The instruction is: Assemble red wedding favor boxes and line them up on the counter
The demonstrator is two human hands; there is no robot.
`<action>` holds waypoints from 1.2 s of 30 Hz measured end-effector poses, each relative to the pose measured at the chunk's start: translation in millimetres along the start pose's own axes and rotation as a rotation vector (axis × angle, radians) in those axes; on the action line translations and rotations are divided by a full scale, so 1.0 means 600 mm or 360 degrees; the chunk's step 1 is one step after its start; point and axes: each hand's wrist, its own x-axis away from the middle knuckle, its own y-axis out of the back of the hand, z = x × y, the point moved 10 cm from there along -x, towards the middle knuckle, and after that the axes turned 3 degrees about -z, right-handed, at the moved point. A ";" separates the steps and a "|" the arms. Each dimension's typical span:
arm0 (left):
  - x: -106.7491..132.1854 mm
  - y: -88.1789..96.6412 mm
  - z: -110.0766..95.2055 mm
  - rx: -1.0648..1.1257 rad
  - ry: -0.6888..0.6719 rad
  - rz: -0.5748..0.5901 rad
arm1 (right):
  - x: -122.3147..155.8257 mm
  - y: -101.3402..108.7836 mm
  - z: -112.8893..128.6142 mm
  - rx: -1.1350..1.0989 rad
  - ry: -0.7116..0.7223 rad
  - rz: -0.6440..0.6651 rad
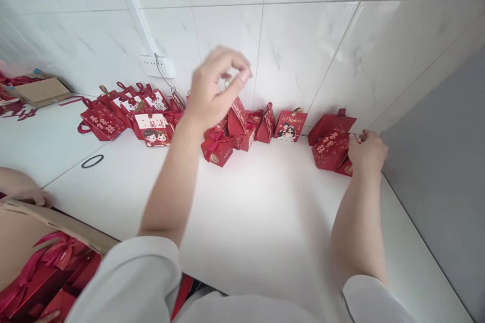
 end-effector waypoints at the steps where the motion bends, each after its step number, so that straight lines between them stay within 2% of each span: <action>1: 0.006 -0.028 -0.010 0.0307 -0.0039 -0.0013 | 0.001 -0.009 -0.005 0.0045 -0.0058 0.0017; 3: 0.029 -0.080 -0.025 0.0820 -0.0140 0.0002 | 0.005 -0.023 -0.002 0.0112 -0.0074 0.0084; 4: 0.044 -0.111 -0.030 0.0971 -0.0151 0.0093 | 0.008 -0.027 0.003 0.0128 -0.0057 0.0120; 7: 0.089 -0.199 -0.043 0.1155 -0.0096 0.0501 | 0.017 -0.026 0.015 0.0127 -0.0022 0.0219; 10: 0.112 -0.241 -0.052 0.1157 -0.0041 0.0718 | 0.036 -0.013 0.049 -0.0035 0.0122 0.0302; 14: 0.115 -0.260 -0.049 0.1044 -0.0032 0.0842 | 0.089 -0.015 0.127 -0.0378 0.0427 0.0606; 17: 0.119 -0.274 -0.031 0.0927 0.0013 0.0923 | 0.123 -0.028 0.160 -0.0461 0.0509 0.0813; 20: 0.127 -0.291 -0.014 0.0790 0.0059 0.0984 | 0.127 -0.030 0.168 -0.0500 0.0566 0.0764; 22: 0.134 -0.305 -0.010 0.0716 0.0079 0.1032 | 0.128 -0.030 0.177 -0.0524 0.0731 0.0719; 24: 0.141 -0.320 -0.014 0.0666 0.0079 0.1086 | 0.132 -0.037 0.185 -0.0547 0.0879 0.0758; 29: 0.145 -0.340 -0.031 0.0677 0.0048 0.1145 | 0.145 -0.050 0.198 -0.0683 0.0830 0.0962; 33: 0.133 -0.338 -0.002 0.0688 0.0249 0.1037 | 0.179 -0.044 0.240 -0.0949 0.0843 0.1161; 36: 0.129 -0.333 0.019 0.0792 0.0356 0.1013 | 0.196 -0.036 0.265 -0.1054 0.0897 0.1162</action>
